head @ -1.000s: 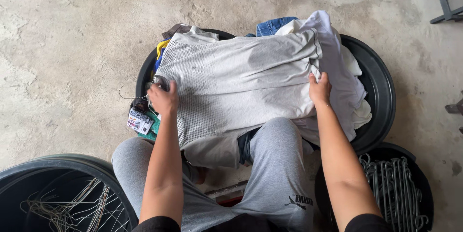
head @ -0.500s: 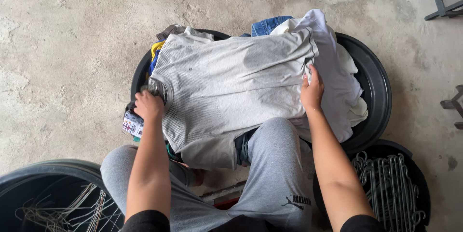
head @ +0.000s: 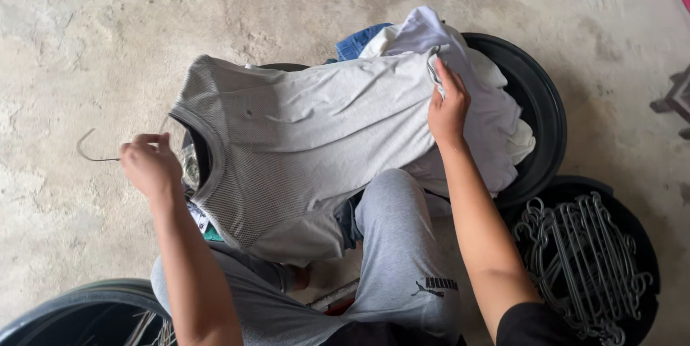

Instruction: The person flattens a white t-shirt on a pile of laundry, selects a wire hanger from a black bucket, and threads the hanger through the neck of a grey mesh shirt.

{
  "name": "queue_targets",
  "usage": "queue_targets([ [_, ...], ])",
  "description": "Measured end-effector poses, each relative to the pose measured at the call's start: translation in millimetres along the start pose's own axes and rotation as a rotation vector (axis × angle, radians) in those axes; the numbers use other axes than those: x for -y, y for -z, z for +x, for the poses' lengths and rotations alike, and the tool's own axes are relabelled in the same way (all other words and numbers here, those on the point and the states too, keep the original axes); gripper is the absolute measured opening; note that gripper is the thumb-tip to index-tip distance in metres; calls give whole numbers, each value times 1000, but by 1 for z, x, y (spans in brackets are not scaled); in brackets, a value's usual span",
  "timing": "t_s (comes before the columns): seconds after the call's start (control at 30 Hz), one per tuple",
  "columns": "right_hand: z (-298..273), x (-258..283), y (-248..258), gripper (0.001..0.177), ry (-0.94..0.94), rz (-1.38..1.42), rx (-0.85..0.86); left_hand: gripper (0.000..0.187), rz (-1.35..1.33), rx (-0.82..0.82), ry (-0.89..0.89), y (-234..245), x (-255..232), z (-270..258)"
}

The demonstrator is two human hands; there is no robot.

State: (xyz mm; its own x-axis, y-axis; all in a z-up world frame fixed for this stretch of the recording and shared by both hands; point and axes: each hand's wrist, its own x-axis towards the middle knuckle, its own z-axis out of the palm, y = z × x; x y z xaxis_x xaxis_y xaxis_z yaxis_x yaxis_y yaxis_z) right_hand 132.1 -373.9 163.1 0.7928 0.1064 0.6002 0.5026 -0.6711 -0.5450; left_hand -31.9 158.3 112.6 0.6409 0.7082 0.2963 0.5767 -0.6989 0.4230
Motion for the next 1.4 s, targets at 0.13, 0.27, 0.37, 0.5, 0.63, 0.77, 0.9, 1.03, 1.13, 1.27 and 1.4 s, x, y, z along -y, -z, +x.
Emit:
queue_targets([
  [0.13, 26, -8, 25, 56, -32, 16, -131, 8, -84, -170, -176, 11, -17, 32],
  [0.27, 42, -44, 87, 53, -97, 11, -258, 7, -277, -296, -358, 34, -70, 53],
  [0.37, 62, -83, 153, 46, -87, -8, -398, 9, -580, -165, -339, 57, -134, 55],
  [0.5, 74, -126, 252, 47, 7, -176, -409, 11, -867, 133, -263, 78, -229, 42],
  [0.63, 53, -183, 304, 51, -107, -255, -388, 19, -882, 301, -282, 45, -294, 30],
  [0.77, -6, -298, 287, 57, -225, -396, -289, 9, -723, 81, -642, -61, -328, 11],
  [0.9, -87, -377, 229, 93, -814, -429, 154, 6, -553, 174, -615, -175, -335, -46],
  [1.03, -152, -385, 161, 97, -1011, -556, 345, 5, -482, 239, -641, -243, -317, -85],
  [1.13, -180, -379, 115, 87, -1151, -483, 489, 5, -473, 195, -646, -260, -311, -78],
  [1.27, -200, -385, 82, 84, -1037, -521, 518, 10, -413, 220, -490, -244, -318, -67],
  [1.4, -194, -396, 73, 85, -960, -546, 378, 10, -421, 236, -469, -224, -336, -64],
])
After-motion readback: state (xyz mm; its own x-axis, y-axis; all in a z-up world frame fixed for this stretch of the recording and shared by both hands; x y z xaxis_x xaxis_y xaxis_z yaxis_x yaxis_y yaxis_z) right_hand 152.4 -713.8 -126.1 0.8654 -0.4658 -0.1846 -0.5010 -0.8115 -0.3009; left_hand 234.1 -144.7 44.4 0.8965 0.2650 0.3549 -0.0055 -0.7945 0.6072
